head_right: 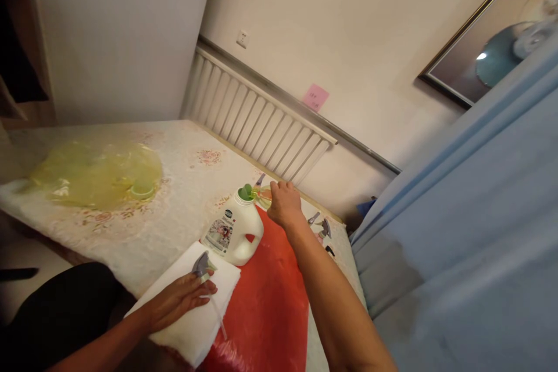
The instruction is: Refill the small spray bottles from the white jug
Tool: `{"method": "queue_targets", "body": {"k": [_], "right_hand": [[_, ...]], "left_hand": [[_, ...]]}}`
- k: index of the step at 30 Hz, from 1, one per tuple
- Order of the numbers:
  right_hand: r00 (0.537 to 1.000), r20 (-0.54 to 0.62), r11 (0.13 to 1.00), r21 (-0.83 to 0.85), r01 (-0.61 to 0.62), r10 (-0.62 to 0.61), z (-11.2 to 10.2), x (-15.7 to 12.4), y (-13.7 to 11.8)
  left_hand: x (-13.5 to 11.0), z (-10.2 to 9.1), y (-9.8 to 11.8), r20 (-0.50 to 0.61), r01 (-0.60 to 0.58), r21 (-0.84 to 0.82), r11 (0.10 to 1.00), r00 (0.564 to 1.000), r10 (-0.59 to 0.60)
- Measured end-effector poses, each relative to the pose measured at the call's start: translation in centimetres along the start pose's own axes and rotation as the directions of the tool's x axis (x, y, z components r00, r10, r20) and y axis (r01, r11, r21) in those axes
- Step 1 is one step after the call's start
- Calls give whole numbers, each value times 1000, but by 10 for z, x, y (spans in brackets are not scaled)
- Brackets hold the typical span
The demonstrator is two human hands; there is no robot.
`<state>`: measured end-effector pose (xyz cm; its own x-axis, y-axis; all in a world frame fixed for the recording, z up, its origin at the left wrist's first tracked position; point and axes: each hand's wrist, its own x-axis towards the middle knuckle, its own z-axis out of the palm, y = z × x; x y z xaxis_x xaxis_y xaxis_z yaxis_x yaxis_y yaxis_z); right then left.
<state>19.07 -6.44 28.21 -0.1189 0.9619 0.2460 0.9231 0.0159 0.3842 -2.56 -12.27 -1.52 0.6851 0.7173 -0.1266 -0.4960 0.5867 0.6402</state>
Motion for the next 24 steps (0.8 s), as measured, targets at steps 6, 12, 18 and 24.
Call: {"method": "queue_targets", "body": {"k": [6, 12, 18, 24], "right_hand": [[1000, -12, 999, -34, 13, -14, -6, 0, -1], [999, -20, 996, -79, 37, -39, -8, 1, -2], [999, -6, 988, -149, 46, -47, -13, 3, -4], [996, -19, 978, -194, 80, -85, -18, 6, -7]], "left_hand": [[0, -1, -1, 6, -5, -10, 1000, 1000, 5], [-2, 1, 1, 8, -5, -16, 1000, 1000, 5], [2, -4, -2, 22, -5, -2, 1000, 1000, 5], [3, -7, -5, 36, -19, 4, 1000, 999, 19]]}}
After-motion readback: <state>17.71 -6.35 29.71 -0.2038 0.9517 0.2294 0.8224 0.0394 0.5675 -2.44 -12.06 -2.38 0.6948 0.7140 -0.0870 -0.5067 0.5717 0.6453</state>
